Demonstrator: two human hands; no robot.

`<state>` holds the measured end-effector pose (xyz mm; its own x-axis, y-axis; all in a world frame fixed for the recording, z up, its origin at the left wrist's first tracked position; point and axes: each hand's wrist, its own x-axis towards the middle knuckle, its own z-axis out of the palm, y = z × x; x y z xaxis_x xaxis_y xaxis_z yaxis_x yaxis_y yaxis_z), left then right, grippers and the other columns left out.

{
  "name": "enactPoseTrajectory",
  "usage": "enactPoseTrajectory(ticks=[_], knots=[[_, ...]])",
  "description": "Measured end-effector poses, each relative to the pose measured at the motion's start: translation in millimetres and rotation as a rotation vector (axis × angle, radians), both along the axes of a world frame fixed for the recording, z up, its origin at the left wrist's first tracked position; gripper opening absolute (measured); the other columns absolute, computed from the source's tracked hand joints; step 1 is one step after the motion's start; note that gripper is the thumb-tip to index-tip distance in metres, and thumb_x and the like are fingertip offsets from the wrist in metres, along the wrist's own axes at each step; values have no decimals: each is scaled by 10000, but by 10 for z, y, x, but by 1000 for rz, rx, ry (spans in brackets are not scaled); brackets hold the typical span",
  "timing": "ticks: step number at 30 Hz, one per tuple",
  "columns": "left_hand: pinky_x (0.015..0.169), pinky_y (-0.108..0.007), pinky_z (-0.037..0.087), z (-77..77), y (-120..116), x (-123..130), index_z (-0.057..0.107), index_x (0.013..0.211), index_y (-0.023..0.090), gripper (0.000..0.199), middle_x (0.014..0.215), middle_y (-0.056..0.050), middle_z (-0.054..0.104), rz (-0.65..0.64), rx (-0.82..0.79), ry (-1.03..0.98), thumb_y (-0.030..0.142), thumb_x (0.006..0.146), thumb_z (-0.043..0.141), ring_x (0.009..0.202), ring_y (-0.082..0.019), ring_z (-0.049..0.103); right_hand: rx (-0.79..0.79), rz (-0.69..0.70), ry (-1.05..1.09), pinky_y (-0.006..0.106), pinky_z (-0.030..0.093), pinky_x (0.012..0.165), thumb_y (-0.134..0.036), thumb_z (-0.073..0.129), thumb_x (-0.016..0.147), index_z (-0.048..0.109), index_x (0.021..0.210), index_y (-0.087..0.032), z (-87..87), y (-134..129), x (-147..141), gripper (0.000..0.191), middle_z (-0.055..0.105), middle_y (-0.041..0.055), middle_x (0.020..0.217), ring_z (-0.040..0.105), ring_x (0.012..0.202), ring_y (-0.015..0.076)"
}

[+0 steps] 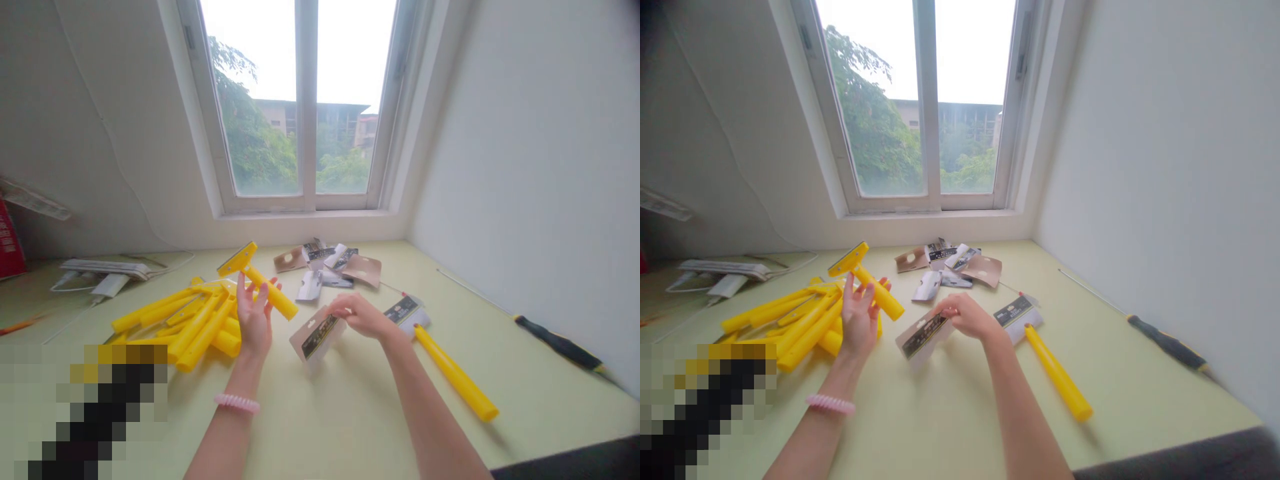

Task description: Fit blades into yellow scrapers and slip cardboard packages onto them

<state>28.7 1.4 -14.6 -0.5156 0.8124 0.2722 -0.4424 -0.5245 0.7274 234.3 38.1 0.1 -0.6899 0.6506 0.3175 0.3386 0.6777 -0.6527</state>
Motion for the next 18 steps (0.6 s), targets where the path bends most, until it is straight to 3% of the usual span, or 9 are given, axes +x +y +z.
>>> enactPoseTrajectory(ticks=[6,10,14,18], knots=[[738,-294,509,-20,-27,123,359,1275,338,727,1030,-26,520,-157,-117,188,205,644,694,952,-222,603,144,-122,104,241,415,650,-64,422,753,664,884,-199,2,-45,-155,307,662,28,791,566,708,145],[705,-314,498,-34,-49,167,513,1145,229,563,961,-61,612,-324,-223,265,244,618,711,930,-256,608,206,-144,103,244,407,639,-49,433,742,647,847,-199,-50,-49,-210,282,646,28,769,553,688,146],[741,-285,452,-67,-43,143,639,894,129,318,871,-85,665,-360,-319,360,295,630,699,843,-218,616,323,-261,221,288,404,708,-48,426,746,616,831,-190,-91,-47,-279,253,622,48,802,531,771,175],[767,-281,437,-104,-44,128,656,835,124,259,875,-85,665,-498,-336,265,306,652,679,865,-198,599,377,-349,283,328,398,751,-48,398,761,609,826,-199,-126,-35,-310,268,605,50,780,512,793,193]])
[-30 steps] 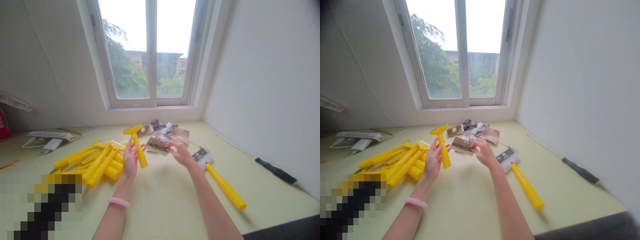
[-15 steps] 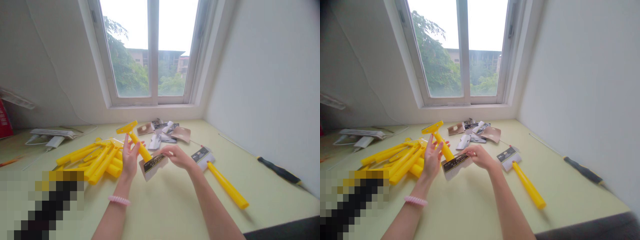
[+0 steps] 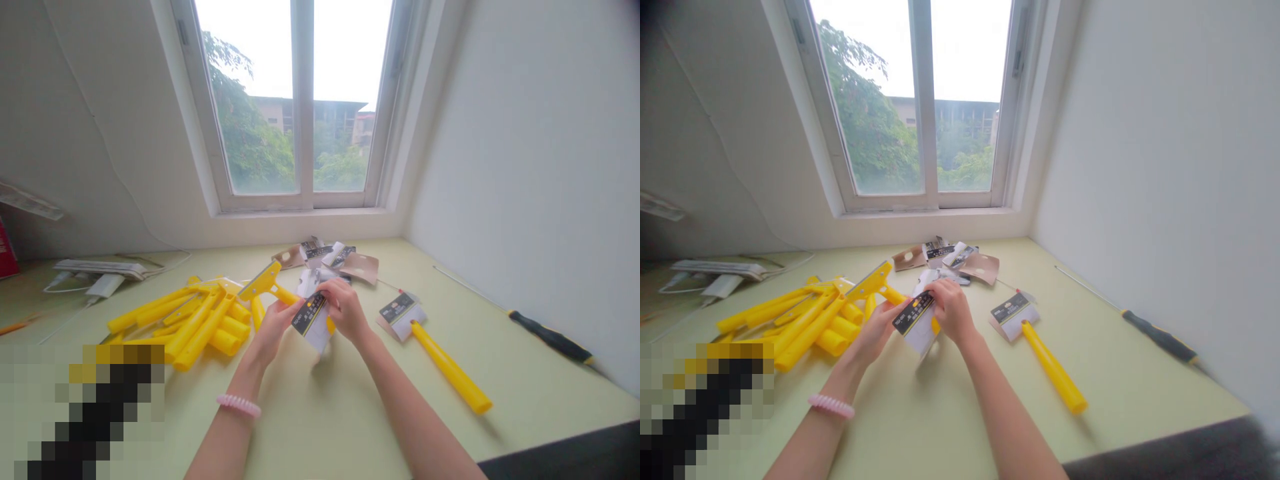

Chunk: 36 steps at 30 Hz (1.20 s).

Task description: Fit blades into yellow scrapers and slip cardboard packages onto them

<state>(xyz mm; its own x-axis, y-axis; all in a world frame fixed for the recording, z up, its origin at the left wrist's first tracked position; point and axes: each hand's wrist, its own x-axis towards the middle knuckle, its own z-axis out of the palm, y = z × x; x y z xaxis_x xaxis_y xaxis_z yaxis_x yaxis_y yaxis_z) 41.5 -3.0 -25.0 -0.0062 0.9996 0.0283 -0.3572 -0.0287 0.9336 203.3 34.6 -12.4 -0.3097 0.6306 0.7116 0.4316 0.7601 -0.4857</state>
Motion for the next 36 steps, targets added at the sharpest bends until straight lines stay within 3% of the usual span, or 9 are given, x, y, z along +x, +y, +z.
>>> enactPoseTrajectory(ticks=[6,9,12,15,19,22,26,31,36], knots=[[779,-296,447,-32,-29,76,653,863,135,295,963,-99,648,64,-71,-135,316,634,695,945,-209,575,68,-159,138,368,399,832,-128,422,813,637,841,-229,35,-39,-12,239,535,64,934,470,926,211],[721,-295,455,-90,-27,164,658,871,112,334,885,-108,669,67,-76,-108,331,622,699,864,-222,605,-1,-213,230,333,452,748,-183,439,823,650,852,-235,46,-78,-64,219,467,59,935,486,814,175],[705,-295,457,-144,-24,242,660,897,118,349,857,-99,682,100,-41,-101,319,614,702,834,-226,617,-75,-144,265,280,478,657,-207,433,831,646,864,-228,32,-92,-116,216,447,54,946,493,729,135],[686,-288,462,-140,-35,283,662,924,125,364,857,-95,689,83,-13,-72,321,619,696,821,-230,624,-93,-108,275,285,485,685,-221,451,823,636,869,-226,9,-69,-134,191,450,52,968,510,749,133],[692,-302,469,-86,-55,288,683,852,103,339,842,-111,694,22,-31,-63,348,618,696,800,-240,634,-183,-77,304,292,497,682,-292,554,764,533,1065,-233,-13,-9,-82,308,463,66,1033,538,791,147],[707,-323,473,-73,-46,252,684,847,113,337,795,-96,698,90,-26,-63,358,616,700,775,-236,639,-394,0,191,293,494,656,-379,580,734,504,1095,-213,4,21,24,405,535,58,941,554,783,161],[784,-314,458,-54,-21,185,662,914,132,320,897,-82,687,83,61,-55,269,628,703,870,-217,620,-706,310,25,231,440,512,-443,510,771,599,912,-170,88,25,186,319,566,4,705,521,547,103],[856,-273,440,28,-39,158,611,1010,187,380,1031,-46,648,113,128,-257,151,639,687,1000,-178,571,-765,255,343,195,278,408,-478,505,768,561,724,-151,165,46,293,335,452,-42,492,389,421,65],[874,-277,453,18,-35,117,575,1079,217,350,1086,-33,626,111,185,-400,225,731,607,1035,-176,554,-826,262,703,188,174,374,-422,612,682,509,727,-178,146,120,386,269,366,-71,530,268,405,40]])
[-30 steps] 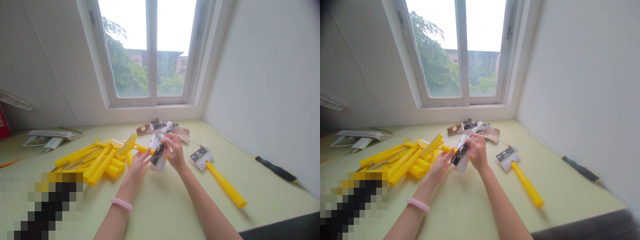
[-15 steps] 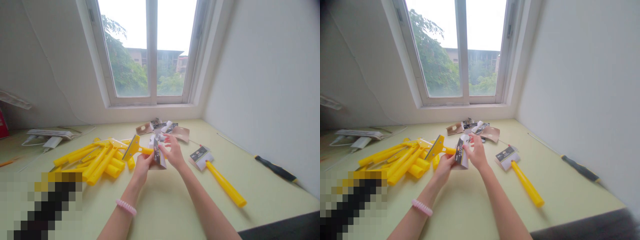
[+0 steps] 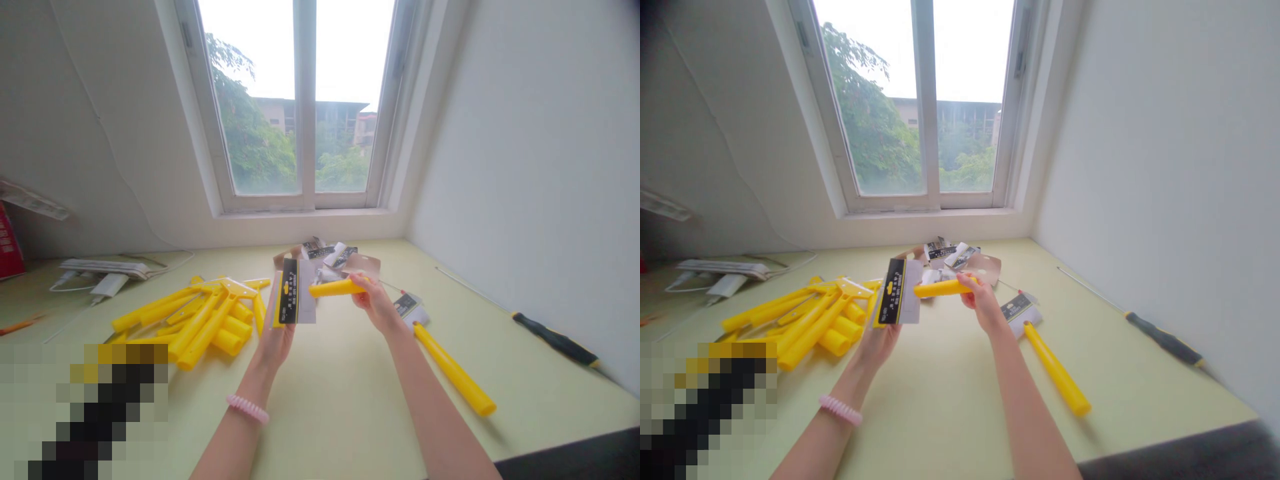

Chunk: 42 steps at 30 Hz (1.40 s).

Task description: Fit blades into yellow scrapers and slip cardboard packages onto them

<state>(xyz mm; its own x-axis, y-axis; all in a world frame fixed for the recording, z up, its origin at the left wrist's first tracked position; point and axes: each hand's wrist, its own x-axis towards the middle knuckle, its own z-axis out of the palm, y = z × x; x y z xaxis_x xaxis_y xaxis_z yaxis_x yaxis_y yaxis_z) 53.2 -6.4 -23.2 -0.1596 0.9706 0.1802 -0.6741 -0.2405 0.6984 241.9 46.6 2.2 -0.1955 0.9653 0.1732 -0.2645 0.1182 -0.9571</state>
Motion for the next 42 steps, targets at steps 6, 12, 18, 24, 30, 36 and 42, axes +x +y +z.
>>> enactPoseTrajectory(ticks=[6,12,18,24,30,36,42], knots=[[787,-243,495,11,74,-141,597,1033,146,304,945,-55,674,19,-52,-124,112,742,513,930,-164,607,-8,-115,39,182,167,378,-415,627,650,515,714,-179,-45,72,101,269,353,-72,533,251,417,39],[665,-223,506,78,4,-149,608,1013,141,334,919,-63,677,-74,-163,-34,349,756,561,779,-146,634,-25,-248,-96,179,208,399,-429,640,636,548,713,-182,-6,30,107,274,374,-72,538,295,427,39],[612,-183,473,-12,51,-170,634,984,155,364,871,-26,684,26,-198,228,201,627,689,683,-108,619,92,-313,-636,251,388,570,-382,553,689,621,685,-175,-41,67,249,218,564,6,636,527,632,147],[614,-193,447,-38,7,-32,644,981,129,349,836,-55,688,-122,-185,381,201,642,684,686,-122,604,344,-208,-859,286,433,721,-376,507,760,580,1043,-202,1,-158,19,340,646,65,927,590,848,190],[705,-225,438,35,-112,191,617,1047,148,349,949,-70,674,-291,-10,429,235,709,631,800,-151,601,270,-64,-922,246,429,514,-386,428,826,335,1292,-222,196,-595,-136,503,624,5,674,568,487,137],[849,-346,432,17,-98,159,585,1097,187,375,1111,-90,614,-103,-34,685,361,771,524,1027,-221,549,157,-341,-876,216,453,450,-381,455,801,429,1186,-228,265,-353,443,415,602,-3,674,561,468,116],[960,-380,340,135,-199,-305,597,1038,157,318,1104,-97,601,611,-57,1414,271,797,425,1073,-220,501,-188,-642,-947,219,466,452,-312,451,782,469,1121,-142,14,46,1156,380,632,106,874,584,503,123]])
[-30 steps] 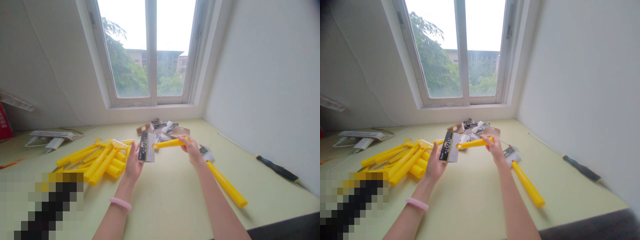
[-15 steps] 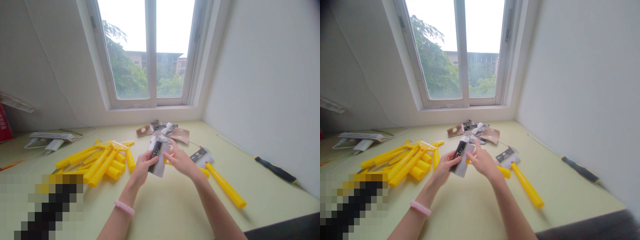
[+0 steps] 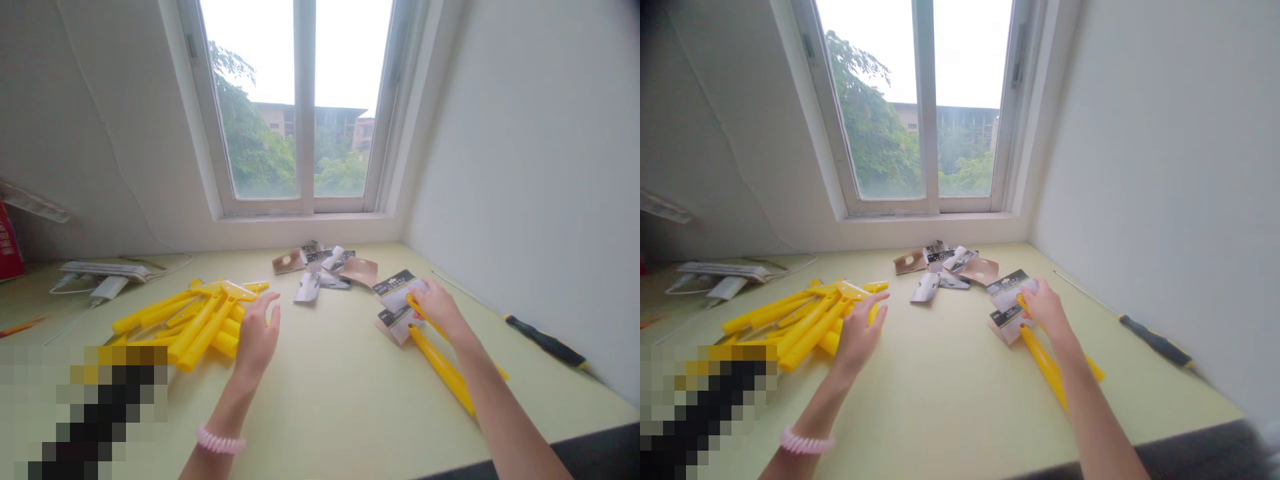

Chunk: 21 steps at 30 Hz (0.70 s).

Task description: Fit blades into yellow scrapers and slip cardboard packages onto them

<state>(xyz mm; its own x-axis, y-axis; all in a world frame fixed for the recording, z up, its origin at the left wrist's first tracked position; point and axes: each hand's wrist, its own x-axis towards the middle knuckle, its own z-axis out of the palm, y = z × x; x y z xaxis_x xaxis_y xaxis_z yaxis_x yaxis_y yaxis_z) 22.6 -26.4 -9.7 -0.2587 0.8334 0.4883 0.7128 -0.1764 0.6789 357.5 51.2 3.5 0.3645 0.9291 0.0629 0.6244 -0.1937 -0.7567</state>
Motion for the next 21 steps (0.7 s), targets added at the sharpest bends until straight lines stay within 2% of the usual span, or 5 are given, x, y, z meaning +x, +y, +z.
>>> enactPoseTrajectory(ticks=[3,7,10,15,21], knots=[[960,-407,312,118,-98,-281,569,1080,109,362,1148,-139,558,321,40,405,234,801,377,1091,-264,453,-148,-2,-252,264,469,527,-311,427,771,513,1044,-123,-231,90,164,342,641,135,869,608,538,160],[789,-432,388,143,-184,-594,549,1081,71,386,1039,-187,586,569,-213,652,260,792,377,957,-321,499,-260,7,-449,323,453,633,-291,427,744,563,961,-113,-429,201,304,312,638,194,896,624,801,277],[707,-410,392,53,-180,-742,609,904,106,299,872,-166,623,543,-371,745,274,777,396,871,-320,516,-297,-25,-503,336,443,651,-291,390,770,557,996,-115,-445,297,381,332,627,202,944,606,872,295],[685,-372,380,-60,-113,-819,583,704,174,203,785,-124,628,528,-353,829,276,764,418,821,-296,524,-314,-55,-524,369,433,659,-263,358,797,556,1015,-139,-372,400,424,319,607,197,997,587,895,309],[732,-400,392,-30,-17,-805,553,864,125,224,877,-174,590,495,-257,579,259,755,411,879,-303,524,-313,-71,-615,379,423,675,-261,432,750,580,1003,-135,-217,323,294,318,574,209,989,552,901,322]])
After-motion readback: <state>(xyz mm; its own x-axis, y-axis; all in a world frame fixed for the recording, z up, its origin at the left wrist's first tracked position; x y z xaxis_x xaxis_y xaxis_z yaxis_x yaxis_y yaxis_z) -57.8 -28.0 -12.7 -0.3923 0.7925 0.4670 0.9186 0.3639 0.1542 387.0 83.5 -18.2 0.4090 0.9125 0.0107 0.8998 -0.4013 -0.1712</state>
